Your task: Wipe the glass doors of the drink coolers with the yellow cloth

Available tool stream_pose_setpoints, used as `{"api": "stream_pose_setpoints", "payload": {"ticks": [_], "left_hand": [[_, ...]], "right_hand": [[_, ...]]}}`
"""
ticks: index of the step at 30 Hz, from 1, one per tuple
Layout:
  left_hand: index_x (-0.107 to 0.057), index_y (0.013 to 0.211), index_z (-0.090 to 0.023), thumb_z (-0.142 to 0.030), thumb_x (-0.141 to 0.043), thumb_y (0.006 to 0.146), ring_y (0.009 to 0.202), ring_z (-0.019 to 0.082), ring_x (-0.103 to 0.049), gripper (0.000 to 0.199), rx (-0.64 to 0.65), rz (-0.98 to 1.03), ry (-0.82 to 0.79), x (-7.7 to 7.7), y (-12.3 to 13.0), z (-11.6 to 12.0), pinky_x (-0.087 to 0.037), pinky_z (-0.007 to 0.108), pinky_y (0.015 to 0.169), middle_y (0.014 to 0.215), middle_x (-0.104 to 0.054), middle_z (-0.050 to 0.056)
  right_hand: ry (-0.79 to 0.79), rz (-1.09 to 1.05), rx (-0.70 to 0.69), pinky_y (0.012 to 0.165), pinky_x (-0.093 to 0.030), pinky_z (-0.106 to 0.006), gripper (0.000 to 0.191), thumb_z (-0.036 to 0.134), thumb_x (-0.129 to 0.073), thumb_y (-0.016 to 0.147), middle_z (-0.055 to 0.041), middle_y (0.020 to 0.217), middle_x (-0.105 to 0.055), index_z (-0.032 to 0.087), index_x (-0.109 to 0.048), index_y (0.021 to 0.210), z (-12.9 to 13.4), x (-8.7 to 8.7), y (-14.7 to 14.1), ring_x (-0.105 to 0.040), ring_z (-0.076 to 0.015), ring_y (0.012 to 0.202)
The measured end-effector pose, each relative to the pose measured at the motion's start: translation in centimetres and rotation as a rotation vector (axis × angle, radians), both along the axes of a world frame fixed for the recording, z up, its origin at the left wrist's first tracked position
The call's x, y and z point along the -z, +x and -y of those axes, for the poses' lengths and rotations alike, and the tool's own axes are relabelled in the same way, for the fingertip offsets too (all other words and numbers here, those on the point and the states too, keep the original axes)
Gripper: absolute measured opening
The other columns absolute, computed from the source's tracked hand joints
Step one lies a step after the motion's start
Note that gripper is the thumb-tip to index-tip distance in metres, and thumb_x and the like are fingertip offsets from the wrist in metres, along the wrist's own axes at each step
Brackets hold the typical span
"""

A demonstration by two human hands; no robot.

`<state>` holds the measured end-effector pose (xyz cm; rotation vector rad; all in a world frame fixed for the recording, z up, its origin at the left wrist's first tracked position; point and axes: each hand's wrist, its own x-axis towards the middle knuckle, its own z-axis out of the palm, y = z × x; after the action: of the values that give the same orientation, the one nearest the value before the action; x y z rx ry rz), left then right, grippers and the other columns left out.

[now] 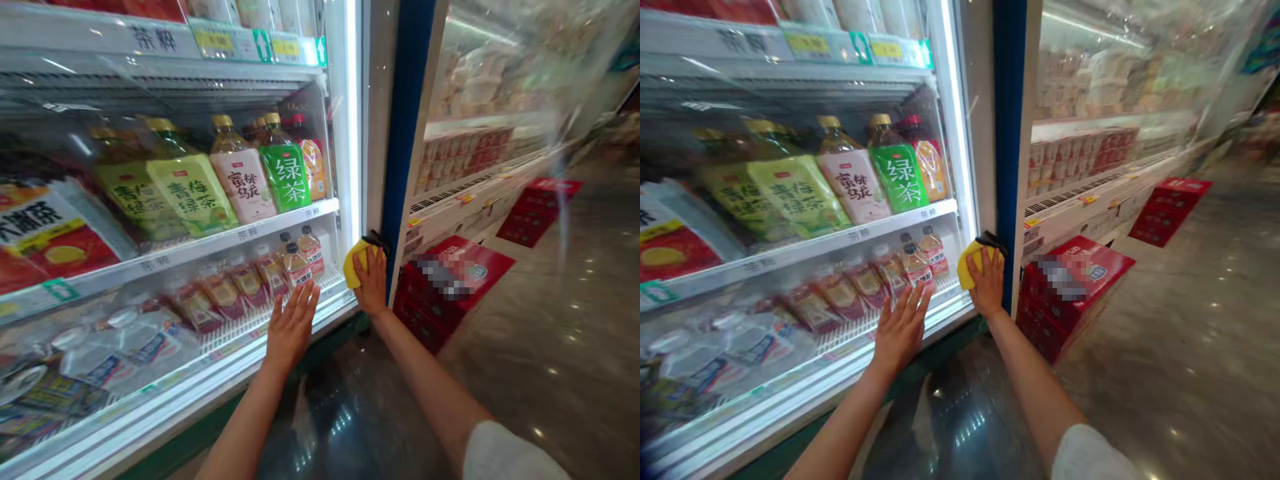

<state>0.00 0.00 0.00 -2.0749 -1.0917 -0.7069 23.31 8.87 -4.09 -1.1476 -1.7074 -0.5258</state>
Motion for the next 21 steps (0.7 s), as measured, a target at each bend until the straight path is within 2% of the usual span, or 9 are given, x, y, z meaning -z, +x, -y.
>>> {"api": "stream_pose_setpoints", "payload": {"ticks": [2,4,5,7,10,12,15,18,21], "left_hand": [[-0.016,0.165,-0.022,-0.008,-0.048,0.095,0.158,0.012,-0.007,0.078,-0.002,0.025,0.023,-0.8,-0.3,-0.2,0.006,0.04,0.132,0.16,-0.04,0.004],[-0.019,0.164,-0.022,-0.01,-0.05,0.095,0.158,0.014,-0.008,0.077,-0.007,0.047,0.048,-1.3,-0.6,-0.4,0.007,0.041,0.132,0.161,-0.038,0.005],[-0.02,0.164,-0.021,-0.011,-0.05,0.096,0.158,0.015,-0.008,0.076,-0.014,0.058,0.066,-1.5,-0.7,-0.6,0.008,0.041,0.132,0.161,-0.036,0.005],[-0.021,0.164,-0.019,-0.012,-0.051,0.096,0.158,0.016,-0.007,0.075,-0.026,0.072,0.092,-1.6,-0.7,-0.7,0.009,0.042,0.132,0.162,-0.033,0.006],[-0.021,0.164,-0.02,-0.01,-0.049,0.096,0.159,0.015,-0.009,0.074,-0.022,0.052,0.105,-1.4,-0.5,-0.7,0.009,0.04,0.132,0.162,-0.034,0.005],[-0.021,0.164,-0.02,-0.008,-0.048,0.095,0.159,0.014,-0.01,0.075,-0.014,0.04,0.109,-1.3,-0.5,-0.7,0.009,0.039,0.132,0.161,-0.036,0.004],[-0.022,0.164,-0.02,-0.008,-0.05,0.094,0.159,0.013,-0.008,0.076,-0.018,0.072,0.121,-1.9,-0.9,-0.5,0.011,0.039,0.131,0.161,-0.037,0.004],[-0.021,0.164,-0.02,-0.012,-0.053,0.094,0.159,0.014,-0.005,0.077,-0.032,0.115,0.141,-2.8,-1.7,-0.5,0.013,0.039,0.131,0.164,-0.032,0.005],[-0.022,0.164,-0.019,-0.017,-0.054,0.096,0.159,0.016,-0.006,0.075,-0.048,0.12,0.159,-3.0,-2.6,-0.4,0.012,0.041,0.131,0.165,-0.029,0.007]], "right_hand": [[-0.033,-0.038,0.057,0.121,-0.02,-0.071,0.09,0.024,-0.059,0.09,-0.0074,0.175,0.006,0.033,-0.012,0.166,-0.7,-3.1,-2.2,0.008,-0.0429,0.159],[-0.062,-0.072,0.082,0.119,-0.018,-0.074,0.086,0.035,-0.061,0.09,-0.0102,0.175,0.002,0.028,-0.02,0.165,-0.8,-4.6,-4.3,0.009,-0.0461,0.157],[-0.078,-0.072,0.072,0.119,-0.018,-0.074,0.084,0.039,-0.06,0.09,-0.0104,0.175,-0.002,0.028,-0.024,0.164,-0.5,-4.4,-5.2,0.009,-0.0465,0.157],[-0.079,-0.047,0.028,0.12,-0.017,-0.073,0.077,0.04,-0.06,0.089,-0.0095,0.173,-0.015,0.029,-0.035,0.161,0.7,-2.4,-6.3,0.005,-0.0453,0.158],[-0.041,0.03,-0.051,0.123,-0.019,-0.067,0.066,0.023,-0.061,0.085,-0.0054,0.164,-0.039,0.035,-0.053,0.15,2.2,1.7,-5.7,-0.011,-0.0395,0.158],[0.014,0.027,-0.079,0.123,-0.025,-0.06,0.066,0.013,-0.057,0.083,-0.0038,0.158,-0.047,0.036,-0.058,0.145,2.2,2.8,-4.4,-0.021,-0.0345,0.156],[0.11,-0.115,-0.025,0.119,-0.034,-0.055,0.07,0.008,-0.05,0.086,-0.0061,0.161,-0.041,0.035,-0.053,0.15,1.0,0.8,-3.8,-0.027,-0.0314,0.154],[0.107,-0.207,0.024,0.118,-0.032,-0.06,0.072,0.017,-0.05,0.089,-0.0098,0.165,-0.032,0.032,-0.04,0.158,0.7,-2.3,-6.2,-0.024,-0.0358,0.155],[0.047,-0.116,-0.041,0.121,-0.024,-0.065,0.072,0.037,-0.056,0.089,-0.0116,0.166,-0.033,0.027,-0.041,0.159,2.4,-2.2,-8.6,-0.018,-0.0416,0.155]]}}
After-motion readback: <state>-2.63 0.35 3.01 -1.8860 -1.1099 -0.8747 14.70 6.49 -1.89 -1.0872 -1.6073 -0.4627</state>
